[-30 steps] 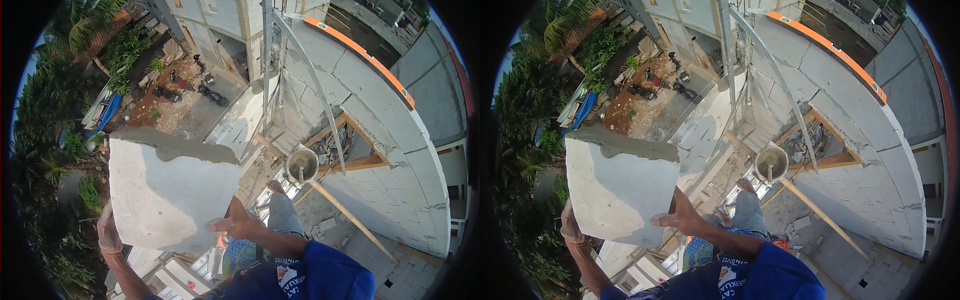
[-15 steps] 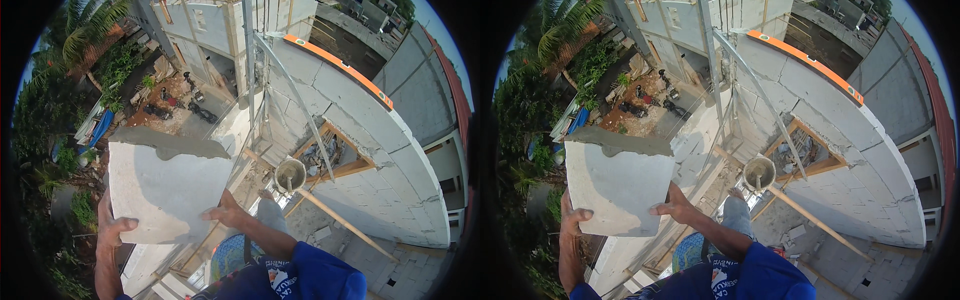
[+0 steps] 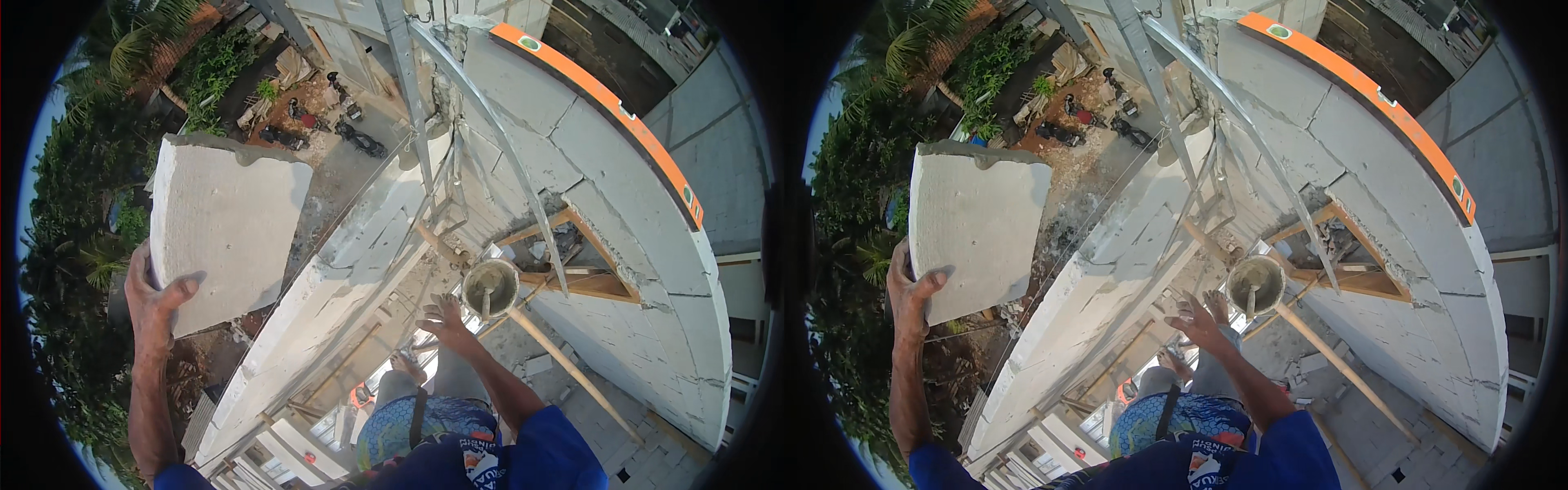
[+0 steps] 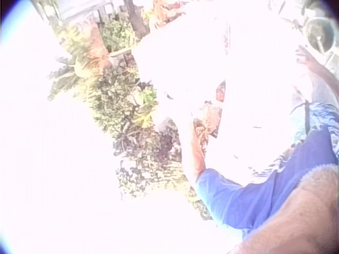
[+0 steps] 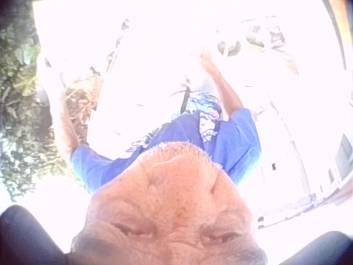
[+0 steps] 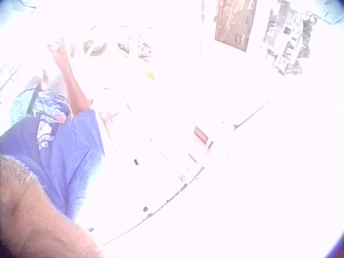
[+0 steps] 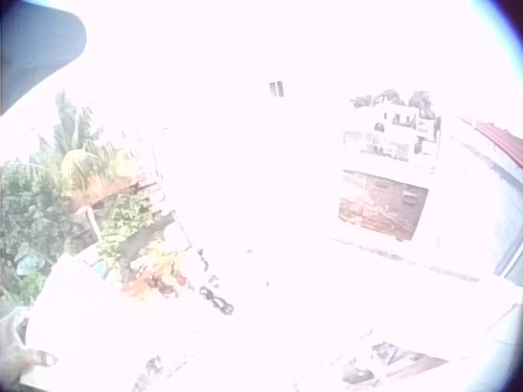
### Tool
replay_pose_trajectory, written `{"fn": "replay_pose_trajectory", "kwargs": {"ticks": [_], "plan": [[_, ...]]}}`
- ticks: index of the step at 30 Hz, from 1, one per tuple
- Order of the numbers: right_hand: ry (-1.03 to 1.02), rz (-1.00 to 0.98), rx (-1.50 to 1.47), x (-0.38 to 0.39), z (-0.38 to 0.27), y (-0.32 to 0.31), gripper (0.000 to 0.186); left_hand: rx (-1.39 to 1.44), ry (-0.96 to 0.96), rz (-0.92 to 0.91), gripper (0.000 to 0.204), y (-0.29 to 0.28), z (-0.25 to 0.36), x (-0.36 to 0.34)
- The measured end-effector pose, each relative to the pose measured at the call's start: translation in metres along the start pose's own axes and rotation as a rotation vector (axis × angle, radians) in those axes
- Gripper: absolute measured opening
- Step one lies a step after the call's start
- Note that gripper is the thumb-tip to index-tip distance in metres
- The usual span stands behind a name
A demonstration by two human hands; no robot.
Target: The person cuts a concrete block with a hand saw, applies mortar onto the block and structure using a trowel, and installs the block onto the wall by hand.
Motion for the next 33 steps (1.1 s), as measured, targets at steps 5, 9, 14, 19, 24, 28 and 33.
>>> {"fn": "replay_pose_trajectory", "kwargs": {"ticks": [5,9,14,19,24,28,33], "plan": [[0.468,0.700,0.540,0.134,0.120,-0.166,0.053,-0.089,0.028,0.023,0.085,0.050,0.003,-0.107],[0.718,0.722,0.784,0.233,0.181,-0.218,0.066,0.042,0.061,-0.046,0.077,0.117,-0.004,-0.178],[0.827,0.635,0.655,0.288,0.216,-0.211,0.064,0.052,0.090,-0.156,0.073,0.202,-0.011,-0.243],[0.908,0.567,0.592,0.282,0.219,-0.187,0.060,0.091,0.115,-0.270,0.073,0.273,-0.023,-0.286],[0.955,0.636,0.399,0.278,0.223,-0.174,0.056,-0.062,0.160,-0.224,0.072,0.318,-0.035,-0.309],[0.972,0.561,0.474,0.281,0.235,-0.170,0.054,-0.014,0.182,-0.336,0.068,0.348,-0.034,-0.318],[0.944,0.596,0.652,0.289,0.251,-0.173,0.052,-0.043,0.156,-0.369,0.064,0.375,-0.048,-0.327]]}}
Point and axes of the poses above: each hand's wrist, its own x-axis away from the middle knuckle, its own y-axis out of the palm, z = x × y, the point moved 5 cm from there along -x, towards the middle knuckle, and after that the axes turned 8 degrees about -z, right-handed, at the moved point
